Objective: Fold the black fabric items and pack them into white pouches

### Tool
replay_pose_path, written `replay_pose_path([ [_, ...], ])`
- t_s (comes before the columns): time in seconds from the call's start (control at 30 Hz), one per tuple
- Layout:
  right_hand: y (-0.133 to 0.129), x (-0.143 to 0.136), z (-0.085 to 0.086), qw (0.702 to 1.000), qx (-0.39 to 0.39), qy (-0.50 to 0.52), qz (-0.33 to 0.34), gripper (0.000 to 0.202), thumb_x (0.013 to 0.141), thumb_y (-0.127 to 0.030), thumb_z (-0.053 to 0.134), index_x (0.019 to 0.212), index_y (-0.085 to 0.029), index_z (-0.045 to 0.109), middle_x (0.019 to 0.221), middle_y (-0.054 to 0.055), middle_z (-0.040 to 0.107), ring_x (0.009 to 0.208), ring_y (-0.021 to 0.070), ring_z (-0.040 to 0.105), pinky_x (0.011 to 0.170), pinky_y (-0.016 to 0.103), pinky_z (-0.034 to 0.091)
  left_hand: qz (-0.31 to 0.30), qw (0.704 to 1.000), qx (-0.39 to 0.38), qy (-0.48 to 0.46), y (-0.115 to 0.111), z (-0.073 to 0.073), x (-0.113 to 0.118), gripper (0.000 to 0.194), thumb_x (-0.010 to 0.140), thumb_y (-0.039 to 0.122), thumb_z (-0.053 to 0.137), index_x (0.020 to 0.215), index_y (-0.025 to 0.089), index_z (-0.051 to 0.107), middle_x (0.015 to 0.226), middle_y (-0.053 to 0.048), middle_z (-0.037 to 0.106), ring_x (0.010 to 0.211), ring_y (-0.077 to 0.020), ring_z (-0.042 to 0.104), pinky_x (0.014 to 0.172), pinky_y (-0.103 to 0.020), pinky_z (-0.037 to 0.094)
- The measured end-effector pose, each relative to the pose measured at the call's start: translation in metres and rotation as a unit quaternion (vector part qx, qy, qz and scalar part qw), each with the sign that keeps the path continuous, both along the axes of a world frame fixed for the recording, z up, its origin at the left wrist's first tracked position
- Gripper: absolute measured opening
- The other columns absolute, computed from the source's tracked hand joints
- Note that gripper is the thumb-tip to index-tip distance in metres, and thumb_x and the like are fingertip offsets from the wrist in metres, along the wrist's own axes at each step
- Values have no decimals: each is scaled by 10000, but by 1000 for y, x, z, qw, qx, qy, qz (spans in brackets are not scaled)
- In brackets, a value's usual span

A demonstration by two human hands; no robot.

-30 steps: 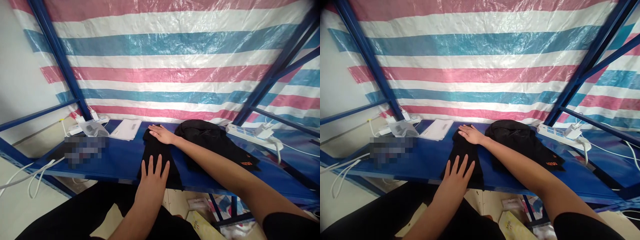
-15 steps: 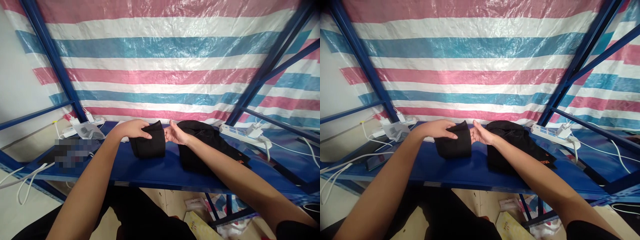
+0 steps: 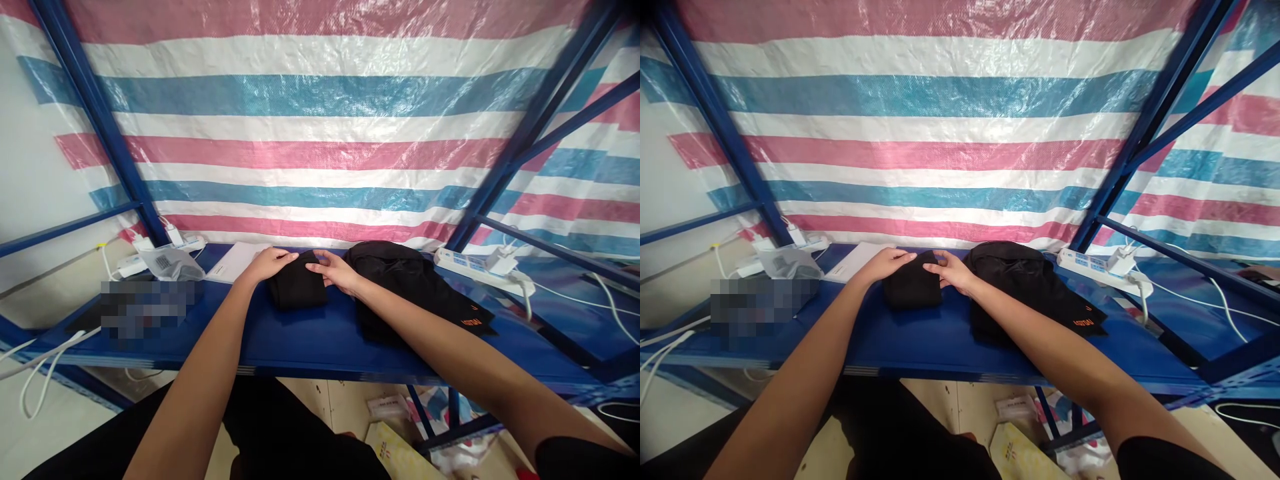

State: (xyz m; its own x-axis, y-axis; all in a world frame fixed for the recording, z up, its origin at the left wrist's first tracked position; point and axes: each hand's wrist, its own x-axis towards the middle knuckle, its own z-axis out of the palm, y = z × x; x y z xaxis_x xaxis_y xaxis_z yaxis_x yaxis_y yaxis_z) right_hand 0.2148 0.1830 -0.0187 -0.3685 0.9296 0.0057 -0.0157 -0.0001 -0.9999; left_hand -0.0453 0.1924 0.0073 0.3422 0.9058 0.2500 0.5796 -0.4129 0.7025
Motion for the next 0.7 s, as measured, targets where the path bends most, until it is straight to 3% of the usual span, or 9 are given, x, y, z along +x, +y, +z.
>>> replay_pose_path([
  [0.13,5,-2,-5,999,31,-15,-33,558,886,-432,914,1324,-203,655,951,43,810,658,166,752,471,222,598,-7,999,-33,-10,2,-10,-3,591,839,676,806,1277,281,842,1346,-65,799,1265,-366,717,1098,-406,528],
  [0.27,11,-4,-11,997,23,-38,-61,503,861,-472,932,1183,-181,678,849,35,794,591,164,727,447,240,594,10,1000,22,-18,4,-14,-2,396,943,526,743,1208,257,860,1295,-84,815,1265,-352,711,1147,-448,497],
  [0.37,15,-3,-15,996,29,-42,-71,526,830,-485,955,1161,-184,678,792,22,784,541,160,704,412,239,568,51,992,118,-11,-6,-3,5,320,989,449,698,1174,243,857,1281,-99,809,1285,-341,678,1189,-460,456],
  [0.43,19,-2,-18,996,35,-42,-72,546,814,-495,965,1160,-187,675,770,17,778,537,163,703,407,240,563,25,988,152,-19,-18,9,12,348,1038,481,635,1185,247,846,1283,-93,800,1260,-319,685,1177,-435,466],
  [0.5,22,-2,-21,996,37,-40,-70,570,808,-499,967,1177,-190,663,773,15,771,556,171,712,420,248,574,-46,989,141,-16,-31,17,20,404,1062,539,592,1238,264,830,1333,-80,784,1268,-306,689,1167,-407,476],
  [0.57,24,-2,-23,996,32,-41,-72,598,814,-490,962,1218,-191,638,777,10,748,569,174,710,438,260,585,-98,989,112,21,-39,15,26,454,1041,570,619,1348,282,791,1474,-78,721,1394,-322,629,1230,-413,423],
  [0.63,23,-2,-22,994,35,-58,-87,628,852,-498,926,1291,-187,603,814,15,722,573,173,696,457,282,596,-107,988,70,81,-41,4,28,577,1026,589,633,1513,284,687,1640,-88,589,1558,-347,485,1311,-457,314],
  [0.7,16,0,-16,983,90,-110,-115,643,916,-534,849,1374,-179,571,932,57,717,611,179,699,516,326,627,-89,987,29,130,-38,-9,27,705,1041,622,588,1650,271,538,1747,-100,443,1658,-362,322,1350,-515,207],
])
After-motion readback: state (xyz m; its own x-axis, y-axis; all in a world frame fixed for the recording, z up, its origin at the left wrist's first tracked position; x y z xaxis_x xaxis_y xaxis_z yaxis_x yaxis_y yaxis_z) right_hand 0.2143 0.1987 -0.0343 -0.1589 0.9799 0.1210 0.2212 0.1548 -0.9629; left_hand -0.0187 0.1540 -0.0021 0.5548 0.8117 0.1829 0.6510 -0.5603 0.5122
